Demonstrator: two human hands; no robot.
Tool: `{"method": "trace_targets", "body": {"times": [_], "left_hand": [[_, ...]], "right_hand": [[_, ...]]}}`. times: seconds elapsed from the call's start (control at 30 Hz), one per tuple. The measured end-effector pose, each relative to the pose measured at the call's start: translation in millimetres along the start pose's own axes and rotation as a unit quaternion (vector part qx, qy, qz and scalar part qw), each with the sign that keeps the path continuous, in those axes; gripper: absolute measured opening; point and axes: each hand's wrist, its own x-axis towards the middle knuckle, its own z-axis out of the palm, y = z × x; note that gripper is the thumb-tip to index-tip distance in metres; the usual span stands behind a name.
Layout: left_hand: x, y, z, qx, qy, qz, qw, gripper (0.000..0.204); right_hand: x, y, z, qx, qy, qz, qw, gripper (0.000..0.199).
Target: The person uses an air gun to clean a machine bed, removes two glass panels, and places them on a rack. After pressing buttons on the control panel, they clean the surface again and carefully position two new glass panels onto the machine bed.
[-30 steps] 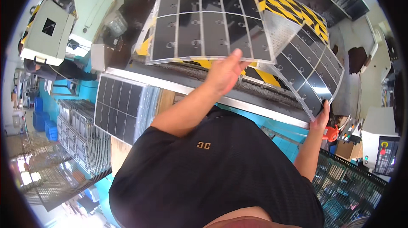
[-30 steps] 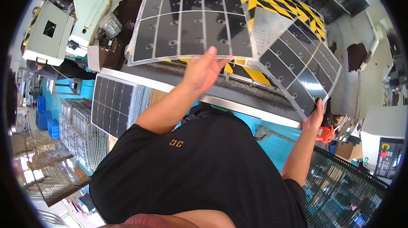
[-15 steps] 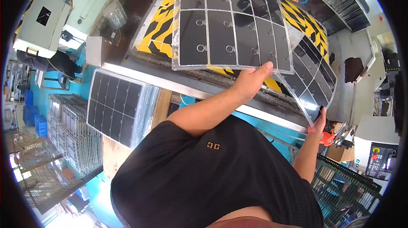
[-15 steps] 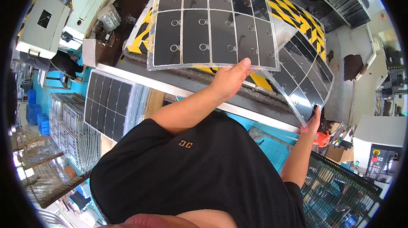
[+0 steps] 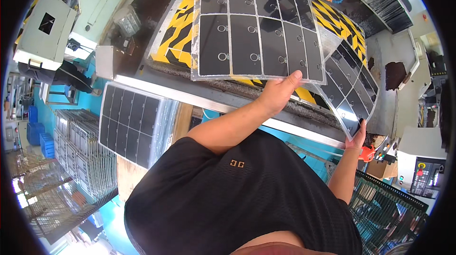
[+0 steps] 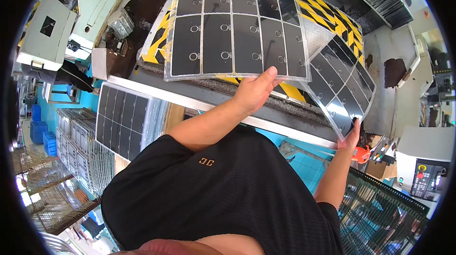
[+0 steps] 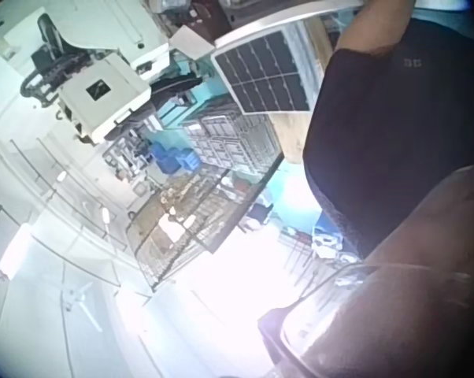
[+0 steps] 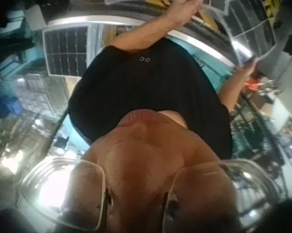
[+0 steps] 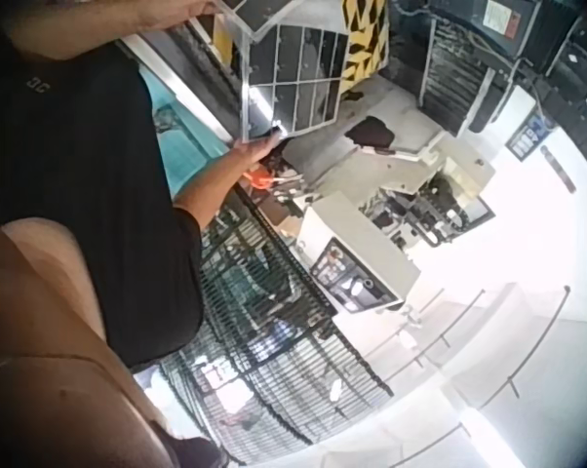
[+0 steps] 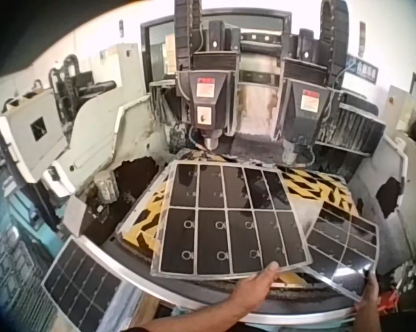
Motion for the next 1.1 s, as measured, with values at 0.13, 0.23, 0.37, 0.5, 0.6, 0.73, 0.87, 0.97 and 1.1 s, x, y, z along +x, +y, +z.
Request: {"method": "trace_targets", "body": {"times": [0.13, 0.23, 0.37, 0.5, 0.6, 0.73, 0.87, 0.97, 1.1], "left_hand": [[0.2, -2.3, -5.0, -0.002, 0.006, -0.005, 1.0, 0.03], [-0.3, -1.8, -6.8, 0.0, 0.011, -0.013, 1.0, 0.03], [-1.6, 0.3, -4.7, 0.004, 0.004, -0.003, 1.0, 0.03], [-2.7, 0.0, -5.9, -0.015, -0.005, -0.013, 1.0, 0.031], [-2.8, -0.7, -6.2, -0.023, -0.007, -0.011, 1.0, 0.032], [-3.0, 0.1, -3.5, -0.03, -0.012, 0.002, 0.999, 0.033], [-3.8, 3.0, 0.9, -0.03, -0.014, 0.007, 0.999, 0.033], [-3.8, 3.0, 0.2, -0.028, -0.016, 0.011, 0.999, 0.033], [-5.8, 6.0, -0.3, -0.018, -0.011, -0.006, 1.0, 0.034]], "right_hand": [[2.4, 0.7, -2.6, 0.005, 0.006, 0.002, 1.0, 0.029], [3.0, 0.4, -1.6, 0.005, 0.005, 0.008, 1.0, 0.029], [3.3, 0.5, -4.1, 0.003, 0.006, 0.009, 1.0, 0.029], [4.2, 0.4, -7.3, 0.0, 0.007, 0.008, 1.0, 0.03], [4.0, 0.2, -4.7, 0.0, 0.011, 0.007, 1.0, 0.03], [3.3, -0.1, -3.5, -0.001, 0.003, 0.013, 1.0, 0.029], [4.9, -0.6, -7.3, -0.003, 0.009, 0.012, 1.0, 0.03], [2.9, 0.1, -2.2, 0.005, -0.003, 0.011, 1.0, 0.031], [-0.7, 0.4, 4.3, 0.004, -0.007, 0.007, 1.0, 0.032]]}}
